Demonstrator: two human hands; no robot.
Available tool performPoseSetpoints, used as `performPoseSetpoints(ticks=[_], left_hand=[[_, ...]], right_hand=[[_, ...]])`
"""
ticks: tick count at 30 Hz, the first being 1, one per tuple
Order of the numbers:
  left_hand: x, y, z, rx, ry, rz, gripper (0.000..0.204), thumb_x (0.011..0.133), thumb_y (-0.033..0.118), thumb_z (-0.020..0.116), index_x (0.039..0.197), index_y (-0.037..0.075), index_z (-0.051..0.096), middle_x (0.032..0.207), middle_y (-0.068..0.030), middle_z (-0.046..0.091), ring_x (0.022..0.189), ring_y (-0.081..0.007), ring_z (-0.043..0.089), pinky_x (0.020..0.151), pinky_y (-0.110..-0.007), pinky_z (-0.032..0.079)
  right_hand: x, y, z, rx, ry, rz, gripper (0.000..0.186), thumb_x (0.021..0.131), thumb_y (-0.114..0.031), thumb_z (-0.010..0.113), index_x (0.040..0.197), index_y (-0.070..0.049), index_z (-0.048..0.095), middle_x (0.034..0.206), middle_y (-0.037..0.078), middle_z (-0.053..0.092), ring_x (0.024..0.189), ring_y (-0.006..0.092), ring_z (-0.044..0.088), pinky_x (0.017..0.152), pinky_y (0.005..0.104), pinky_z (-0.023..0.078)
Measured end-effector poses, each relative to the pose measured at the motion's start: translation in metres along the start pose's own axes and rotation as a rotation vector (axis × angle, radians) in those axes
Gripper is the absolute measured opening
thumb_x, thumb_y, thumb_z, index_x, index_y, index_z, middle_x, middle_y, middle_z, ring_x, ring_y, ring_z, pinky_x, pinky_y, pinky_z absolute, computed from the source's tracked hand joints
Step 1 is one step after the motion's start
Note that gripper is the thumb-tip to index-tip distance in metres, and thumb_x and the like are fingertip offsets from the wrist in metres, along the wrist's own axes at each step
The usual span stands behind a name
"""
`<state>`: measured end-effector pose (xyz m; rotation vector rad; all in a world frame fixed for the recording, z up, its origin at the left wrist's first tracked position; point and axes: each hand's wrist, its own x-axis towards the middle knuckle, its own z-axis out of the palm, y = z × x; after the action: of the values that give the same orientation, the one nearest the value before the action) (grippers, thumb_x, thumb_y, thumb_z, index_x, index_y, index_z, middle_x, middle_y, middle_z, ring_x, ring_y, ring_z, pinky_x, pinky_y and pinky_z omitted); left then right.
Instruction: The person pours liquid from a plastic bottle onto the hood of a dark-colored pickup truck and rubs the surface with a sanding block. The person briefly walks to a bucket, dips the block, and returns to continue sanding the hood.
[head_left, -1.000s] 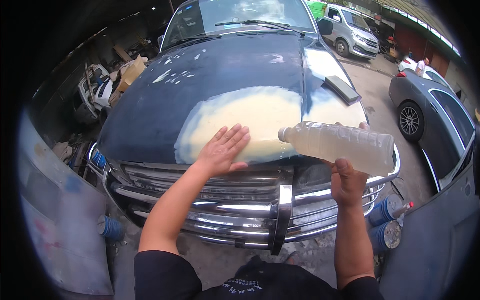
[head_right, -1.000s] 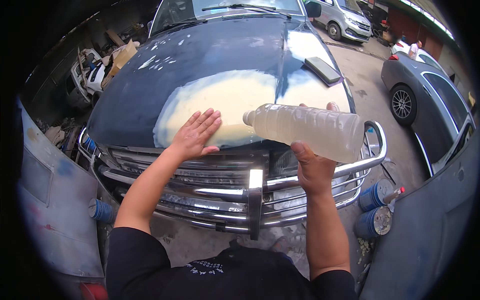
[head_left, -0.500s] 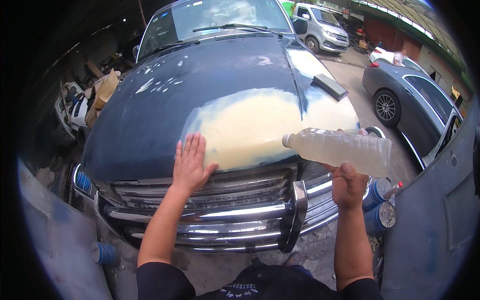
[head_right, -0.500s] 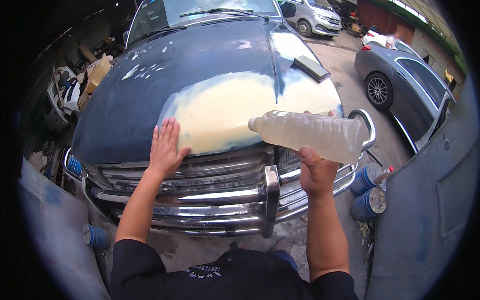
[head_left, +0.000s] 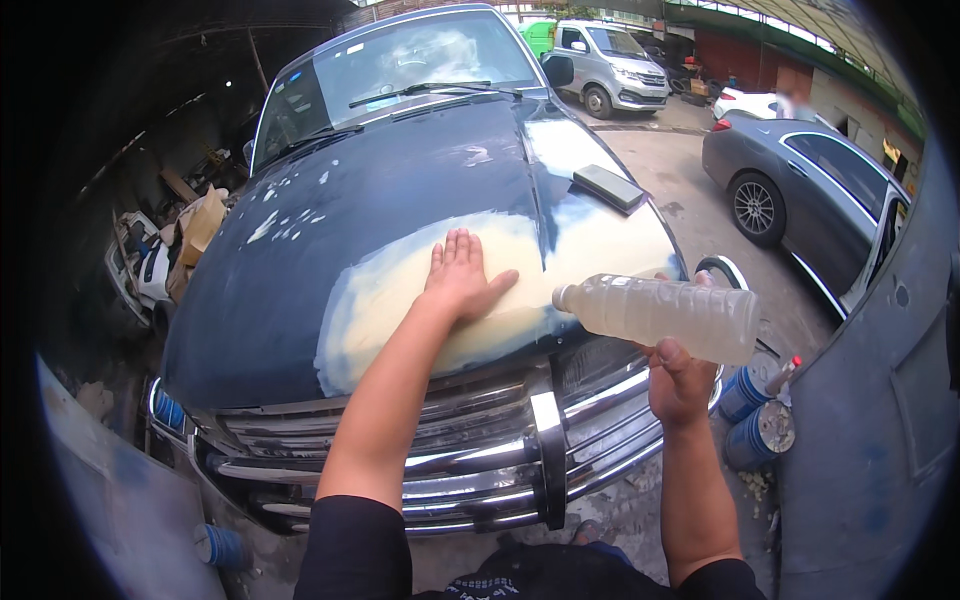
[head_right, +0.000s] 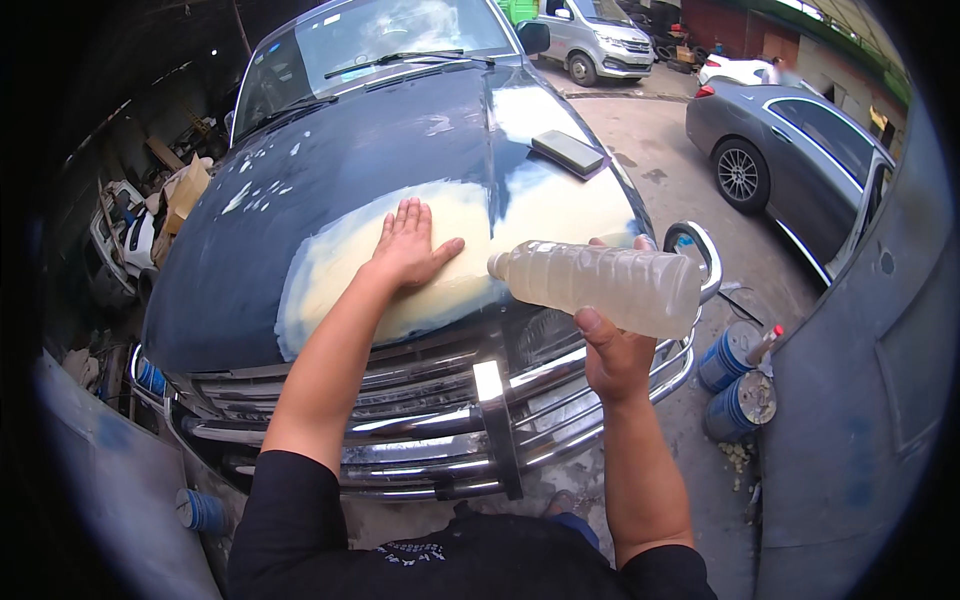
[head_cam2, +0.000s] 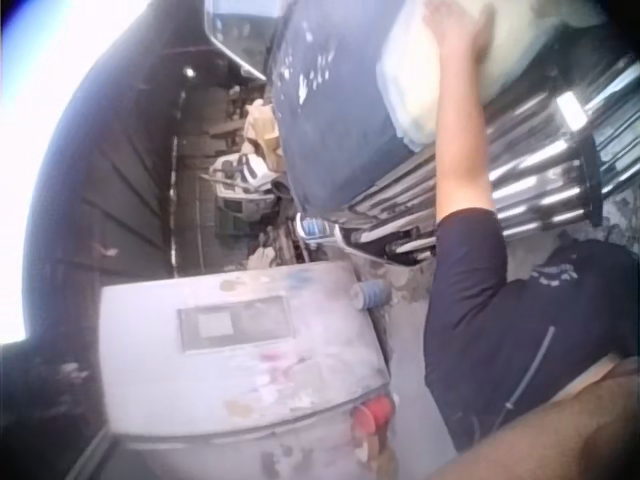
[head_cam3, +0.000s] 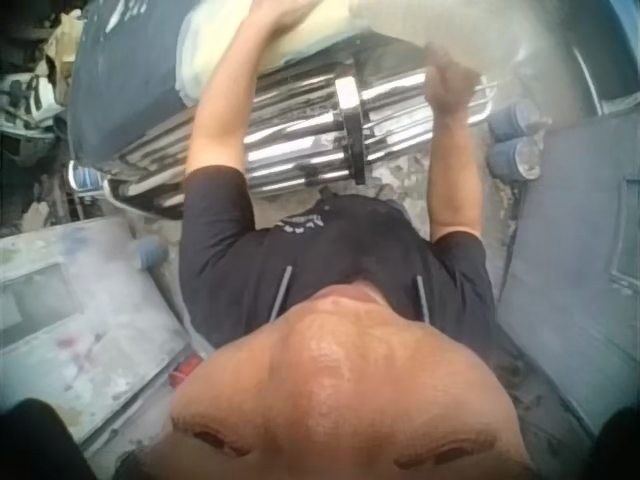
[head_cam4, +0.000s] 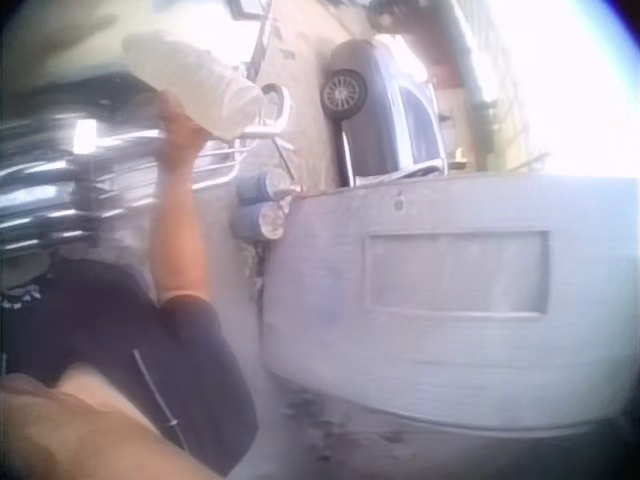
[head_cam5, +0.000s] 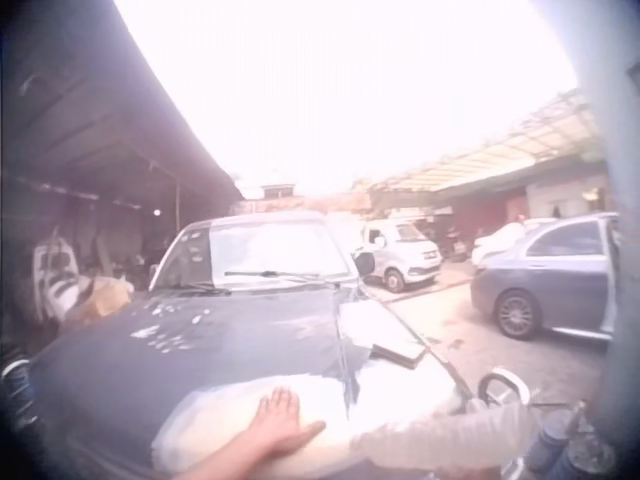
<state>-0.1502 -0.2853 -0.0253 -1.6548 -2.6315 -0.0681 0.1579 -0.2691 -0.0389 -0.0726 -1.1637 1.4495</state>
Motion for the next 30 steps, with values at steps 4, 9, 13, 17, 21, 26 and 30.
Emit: performPoseSetpoints(ticks=[4, 9, 13, 17, 21, 26, 30], left_hand=[[0.039, 0.028, -0.005, 0.002, -0.022, -0.03, 0.104, 0.093, 0.074, 0.032, 0.157, -0.004, 0.007, 0.165, -0.022, 0.004, 0.154, -0.0316, -0.002, 0.124, -0.041, 0.002], [0.061, 0.06, -0.007, 0.012, -0.022, -0.055, 0.098, 0.095, 0.07, 0.032, 0.157, -0.002, 0.008, 0.166, -0.0191, 0.003, 0.154, -0.0293, -0.001, 0.124, -0.039, 0.002], [0.04, 0.077, 0.004, 0.041, -0.002, 0.065, 0.095, 0.097, 0.068, 0.032, 0.157, -0.002, 0.01, 0.166, -0.0196, 0.006, 0.154, -0.0291, 0.001, 0.125, -0.039, 0.003], [-0.014, 0.119, 0.023, 0.133, 0.009, 0.209, 0.095, 0.097, 0.064, 0.04, 0.156, -0.004, 0.012, 0.164, -0.023, 0.008, 0.154, -0.0336, 0.003, 0.124, -0.042, 0.004], [-0.009, 0.136, 0.023, 0.131, 0.01, 0.15, 0.098, 0.096, 0.066, 0.04, 0.156, -0.006, 0.01, 0.164, -0.0247, 0.006, 0.154, -0.0344, 0.002, 0.124, -0.042, 0.002], [0.063, 0.15, 0.007, 0.081, -0.023, 0.016, 0.108, 0.091, 0.076, 0.036, 0.156, -0.006, 0.008, 0.165, -0.0238, 0.003, 0.154, -0.0327, -0.002, 0.124, -0.04, 0.001], [0.123, 0.164, 0.004, -0.013, -0.001, -0.086, 0.111, 0.089, 0.08, 0.035, 0.157, -0.004, 0.009, 0.165, -0.0226, 0.003, 0.154, -0.0326, -0.002, 0.124, -0.041, 0.003]], right_hand=[[0.015, -0.011, -0.027, 0.01, 0.047, -0.002, 0.107, 0.076, -0.019, 0.084, 0.155, -0.003, 0.014, 0.143, 0.023, 0.045, 0.134, 0.0325, 0.046, 0.113, 0.0469, 0.039], [0.034, -0.013, -0.065, 0.028, 0.059, -0.01, 0.106, 0.077, -0.021, 0.084, 0.155, -0.003, 0.015, 0.142, 0.022, 0.045, 0.132, 0.0321, 0.048, 0.112, 0.0459, 0.041], [0.047, -0.012, -0.089, 0.097, 0.061, 0.008, 0.103, 0.078, -0.018, 0.083, 0.155, -0.003, 0.016, 0.142, 0.021, 0.045, 0.131, 0.0314, 0.048, 0.112, 0.0456, 0.041], [0.063, -0.008, -0.101, 0.144, 0.078, 0.041, 0.1, 0.08, -0.014, 0.081, 0.155, -0.004, 0.016, 0.142, 0.02, 0.046, 0.131, 0.0309, 0.048, 0.111, 0.0457, 0.041], [0.075, -0.001, -0.115, 0.092, 0.03, 0.025, 0.097, 0.082, -0.022, 0.078, 0.155, -0.007, 0.016, 0.145, 0.021, 0.043, 0.133, 0.0335, 0.048, 0.104, 0.0484, 0.049], [0.076, -0.01, -0.134, 0.115, 0.046, 0.01, 0.1, 0.082, -0.021, 0.083, 0.154, -0.003, 0.017, 0.143, 0.022, 0.046, 0.132, 0.0306, 0.048, 0.112, 0.0449, 0.041], [0.079, -0.017, -0.159, -0.011, 0.073, -0.022, 0.097, 0.083, -0.024, 0.08, 0.155, -0.005, 0.017, 0.144, 0.021, 0.044, 0.132, 0.0323, 0.049, 0.102, 0.0466, 0.05]])
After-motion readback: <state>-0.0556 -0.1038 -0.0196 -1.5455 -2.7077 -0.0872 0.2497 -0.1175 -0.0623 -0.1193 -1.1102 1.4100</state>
